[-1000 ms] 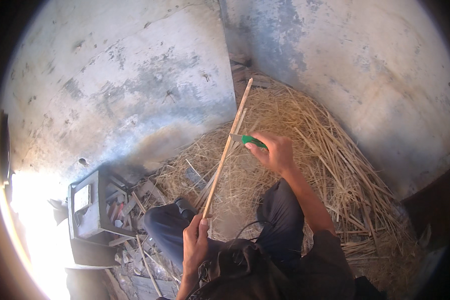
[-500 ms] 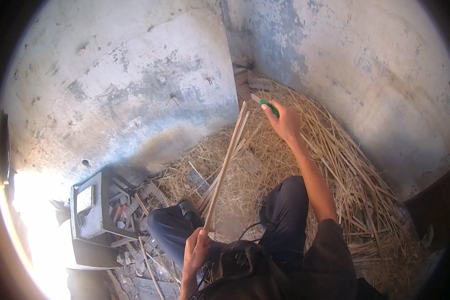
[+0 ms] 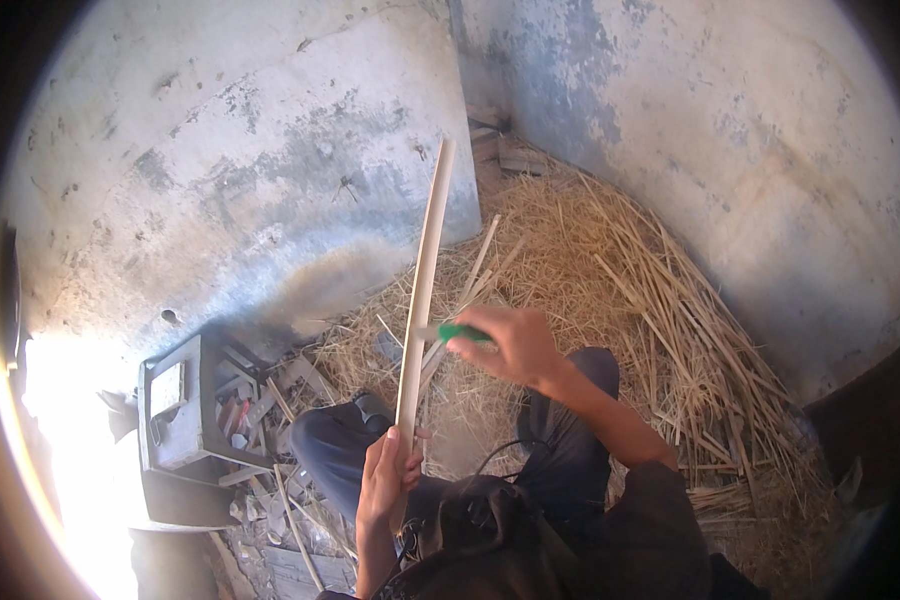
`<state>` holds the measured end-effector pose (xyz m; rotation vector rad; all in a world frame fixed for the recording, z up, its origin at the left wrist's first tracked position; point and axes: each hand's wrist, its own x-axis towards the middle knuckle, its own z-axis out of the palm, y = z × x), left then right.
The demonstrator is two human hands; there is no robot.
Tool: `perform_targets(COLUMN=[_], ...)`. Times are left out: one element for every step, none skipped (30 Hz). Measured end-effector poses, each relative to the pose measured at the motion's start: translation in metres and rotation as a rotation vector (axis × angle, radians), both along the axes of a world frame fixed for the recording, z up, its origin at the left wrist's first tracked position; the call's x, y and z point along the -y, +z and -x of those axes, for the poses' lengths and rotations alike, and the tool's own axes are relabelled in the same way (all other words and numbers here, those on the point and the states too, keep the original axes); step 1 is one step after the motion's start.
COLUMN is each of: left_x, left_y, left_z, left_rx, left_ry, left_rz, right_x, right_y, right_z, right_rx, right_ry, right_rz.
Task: The person sits on a straw-covered floor and uses a green utility knife to shave the surface of a long bamboo stick. They hold the stick with their left hand and scrape along its length with the knife in their right hand, creating thin wood shavings that fall onto the floor.
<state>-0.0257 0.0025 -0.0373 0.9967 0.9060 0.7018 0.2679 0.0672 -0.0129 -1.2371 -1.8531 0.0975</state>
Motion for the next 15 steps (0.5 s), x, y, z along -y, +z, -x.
perform_targets(left_x=[-0.002,-0.003,-0.003,-0.004,-0.004,-0.003,-0.003,-0.003,-0.002,-0.002,-0.001,0.0,0.001,0.001,0.001], left_y=[0.002,0.003,0.004,0.005,0.006,0.008,0.009,0.01,0.01,0.011,0.014,0.018,0.02,0.02,0.02], left_z=[-0.002,-0.004,-0.006,-0.008,-0.01,-0.012,-0.014,-0.015,-0.016,-0.017,-0.018,-0.018,-0.019,-0.02,-0.021], left_rx=[0.015,0.016,0.018,0.021,-0.008,-0.036,-0.065,-0.108,-0.151,-0.193,-0.277,-0.362,-0.447,-0.467,-0.486], left_ry=[-0.007,-0.011,-0.014,-0.017,-0.006,0.008,0.021,0.038,0.054,0.069,0.078,0.088,0.098,0.107,0.118], left_rz=[-0.016,-0.028,-0.041,-0.054,-0.112,-0.17,-0.228,-0.272,-0.317,-0.361,-0.393,-0.426,-0.458,-0.496,-0.532], right_x=[0.006,0.012,0.016,0.017,0.019,0.02,0.02,0.02,0.02,0.02,0.019,0.018,0.017,0.017,0.017], right_y=[0.001,0.002,0.002,-0.006,-0.008,-0.009,-0.009,-0.009,-0.008,-0.008,-0.008,-0.009,-0.009,-0.009,-0.008], right_z=[0.009,0.016,0.022,0.025,0.026,0.027,0.028,0.029,0.031,0.031,0.031,0.03,0.029,0.028,0.027], right_rx=[0.016,0.032,0.048,0.029,0.056,0.082,0.109,0.099,0.089,0.079,0.085,0.089,0.093,0.104,0.117], right_ry=[0.018,0.036,0.055,0.062,0.055,0.051,0.046,0.048,0.049,0.05,0.048,0.047,0.045,0.038,0.032], right_rz=[-0.024,-0.048,-0.073,-0.068,-0.073,-0.078,-0.083,-0.088,-0.094,-0.099,-0.106,-0.114,-0.122,-0.134,-0.145])
